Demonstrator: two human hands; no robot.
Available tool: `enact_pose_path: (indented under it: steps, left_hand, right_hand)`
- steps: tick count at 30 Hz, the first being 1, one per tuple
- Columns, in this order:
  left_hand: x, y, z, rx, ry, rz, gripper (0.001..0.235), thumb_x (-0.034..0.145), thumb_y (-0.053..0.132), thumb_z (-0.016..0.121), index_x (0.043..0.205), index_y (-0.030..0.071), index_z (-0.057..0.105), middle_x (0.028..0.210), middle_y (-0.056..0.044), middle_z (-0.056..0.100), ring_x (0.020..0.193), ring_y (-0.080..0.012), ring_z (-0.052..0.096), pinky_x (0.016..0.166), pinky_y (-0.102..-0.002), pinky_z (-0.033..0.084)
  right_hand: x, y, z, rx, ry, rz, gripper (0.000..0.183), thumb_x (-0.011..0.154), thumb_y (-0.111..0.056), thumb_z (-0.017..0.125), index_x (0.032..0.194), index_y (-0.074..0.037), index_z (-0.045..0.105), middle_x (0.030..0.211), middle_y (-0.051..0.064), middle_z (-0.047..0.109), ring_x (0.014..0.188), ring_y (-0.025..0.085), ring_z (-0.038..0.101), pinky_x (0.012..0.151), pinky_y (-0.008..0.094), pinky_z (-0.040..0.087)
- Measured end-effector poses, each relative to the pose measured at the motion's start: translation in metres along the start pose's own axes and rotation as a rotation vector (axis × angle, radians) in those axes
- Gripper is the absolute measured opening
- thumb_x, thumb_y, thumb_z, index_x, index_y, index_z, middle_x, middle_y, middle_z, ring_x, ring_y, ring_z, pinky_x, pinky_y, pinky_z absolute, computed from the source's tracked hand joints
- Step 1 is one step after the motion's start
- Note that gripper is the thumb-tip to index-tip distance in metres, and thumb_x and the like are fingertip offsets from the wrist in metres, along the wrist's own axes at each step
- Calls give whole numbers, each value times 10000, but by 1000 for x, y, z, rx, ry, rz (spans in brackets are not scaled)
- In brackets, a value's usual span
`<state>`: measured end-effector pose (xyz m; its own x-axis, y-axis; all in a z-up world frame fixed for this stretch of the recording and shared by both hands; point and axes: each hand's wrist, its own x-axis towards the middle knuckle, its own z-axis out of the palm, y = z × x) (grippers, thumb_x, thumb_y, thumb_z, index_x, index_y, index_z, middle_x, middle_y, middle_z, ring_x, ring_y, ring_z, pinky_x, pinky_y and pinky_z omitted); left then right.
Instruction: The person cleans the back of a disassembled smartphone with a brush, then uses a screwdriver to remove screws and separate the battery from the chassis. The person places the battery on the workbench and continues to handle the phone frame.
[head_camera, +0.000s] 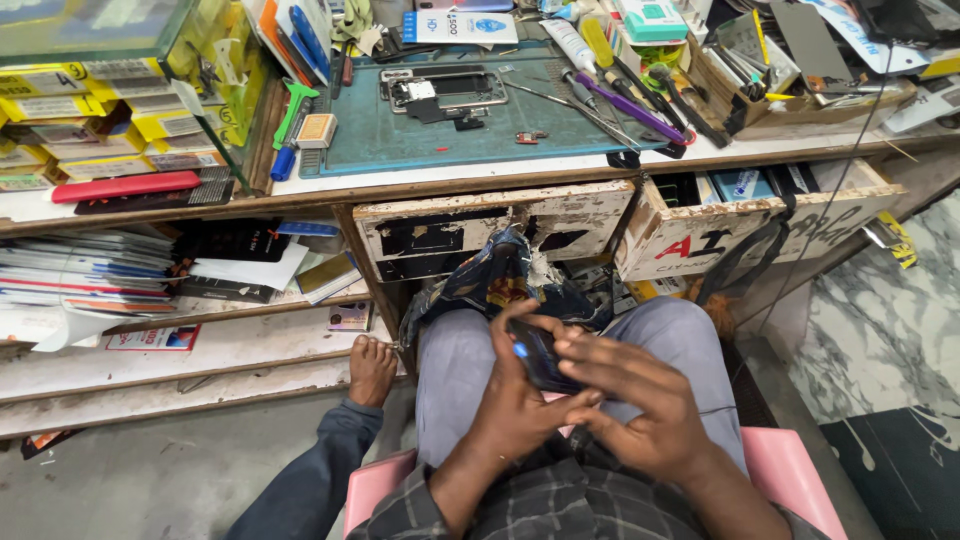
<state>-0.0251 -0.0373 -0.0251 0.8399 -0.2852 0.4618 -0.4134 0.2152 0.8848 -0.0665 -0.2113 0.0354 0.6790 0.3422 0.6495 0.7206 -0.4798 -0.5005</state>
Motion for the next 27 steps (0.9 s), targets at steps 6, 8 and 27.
enact_pose_path:
  steps: [6, 8, 27]
  left_hand:
    - [12, 12, -12, -601, -74, -80, 1023, 787, 152, 893, 1520, 80, 184, 1163, -89, 572, 1225, -317, 658, 1100, -444, 555]
    - [13, 17, -17, -658, -122, -125, 1042, 760, 200, 906, 1506, 75, 188, 1132, -83, 587, 1193, -324, 674, 1074, -473, 565]
    - [18, 8, -42, -1006, -224, -187, 1046, 770, 316, 913, 1576, 100, 283, 1080, -110, 621, 1088, -381, 710, 974, -535, 612]
  right_hand:
    - [3, 10, -25, 233, -122, 304, 660, 772, -246, 830, 1365, -49, 616, 1409, 143, 660, 1332, 290, 631, 1094, 442, 500]
    - [-1, 12, -26, 473, -212, 555, 742, 782, -240, 855, 1423, -61, 527, 1389, 121, 648, 1254, 258, 672, 1050, 421, 550]
    - [3, -20, -8, 269, -171, 319, 949, 690, -511, 868, 1457, -77, 516, 1560, 162, 488, 1447, 312, 509, 1060, 461, 499]
